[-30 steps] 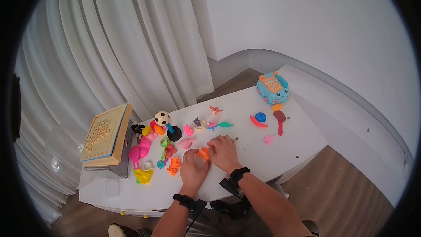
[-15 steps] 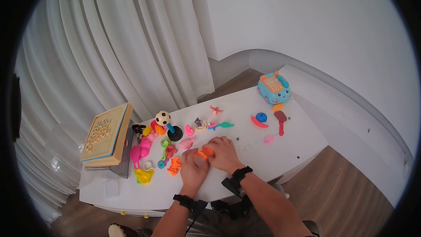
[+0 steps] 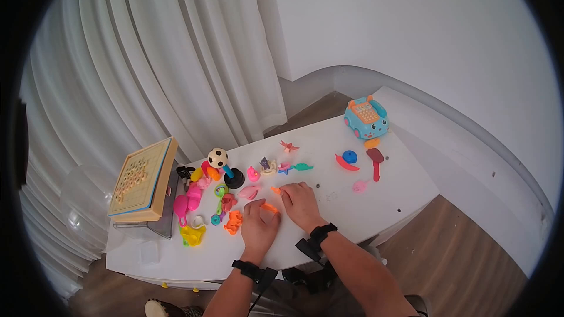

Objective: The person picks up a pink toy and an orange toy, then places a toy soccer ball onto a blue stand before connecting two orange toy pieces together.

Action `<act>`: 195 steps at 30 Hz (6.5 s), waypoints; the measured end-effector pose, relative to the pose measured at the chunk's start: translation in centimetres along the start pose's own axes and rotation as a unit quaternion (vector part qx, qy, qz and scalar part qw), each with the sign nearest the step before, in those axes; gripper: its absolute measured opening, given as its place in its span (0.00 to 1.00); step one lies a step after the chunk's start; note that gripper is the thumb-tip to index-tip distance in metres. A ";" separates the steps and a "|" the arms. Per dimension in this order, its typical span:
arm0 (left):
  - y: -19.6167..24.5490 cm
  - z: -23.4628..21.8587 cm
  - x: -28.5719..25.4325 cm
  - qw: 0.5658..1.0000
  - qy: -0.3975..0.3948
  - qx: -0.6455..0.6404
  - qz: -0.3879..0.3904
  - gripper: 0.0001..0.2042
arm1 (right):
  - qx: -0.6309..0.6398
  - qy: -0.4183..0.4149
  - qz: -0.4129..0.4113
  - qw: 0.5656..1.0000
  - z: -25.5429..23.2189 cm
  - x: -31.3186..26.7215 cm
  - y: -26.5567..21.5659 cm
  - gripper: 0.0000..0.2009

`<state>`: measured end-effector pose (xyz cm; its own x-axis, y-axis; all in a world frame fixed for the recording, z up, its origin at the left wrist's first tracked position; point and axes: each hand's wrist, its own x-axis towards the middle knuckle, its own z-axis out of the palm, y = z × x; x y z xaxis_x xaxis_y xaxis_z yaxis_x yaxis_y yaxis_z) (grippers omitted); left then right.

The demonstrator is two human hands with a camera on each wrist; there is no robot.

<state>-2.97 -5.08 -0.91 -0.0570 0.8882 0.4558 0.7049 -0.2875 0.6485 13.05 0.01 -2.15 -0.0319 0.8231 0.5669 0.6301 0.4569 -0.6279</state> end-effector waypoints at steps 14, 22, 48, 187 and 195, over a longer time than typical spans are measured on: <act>0.1 -0.2 0.1 1.000 -0.020 0.003 -0.002 0.26 | 0.011 -0.032 0.003 0.999 -0.3 -0.5 -0.4 0.12; -0.5 0.1 0.1 0.999 -0.016 0.020 0.023 0.27 | 0.058 -0.080 0.020 0.995 -0.7 -0.4 -0.8 0.14; 0.0 0.2 0.2 1.000 -0.016 0.007 -0.016 0.31 | 0.044 -0.117 0.008 0.992 -0.9 -0.8 -1.2 0.14; -0.4 -0.8 -0.9 0.997 -0.070 -0.023 -0.002 0.23 | 0.030 -0.081 0.015 0.996 -1.1 -0.8 -1.4 0.24; 0.0 -1.1 -0.8 0.997 -0.078 -0.020 -0.012 0.23 | 0.012 -0.060 -0.013 0.998 -0.4 -1.0 -0.4 0.22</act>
<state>-3.71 -6.21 -0.63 0.0398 0.9390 0.3417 0.6759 -0.2772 0.6828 13.13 -1.14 -2.20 -0.1422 0.8446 0.5161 0.6094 0.4856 -0.6268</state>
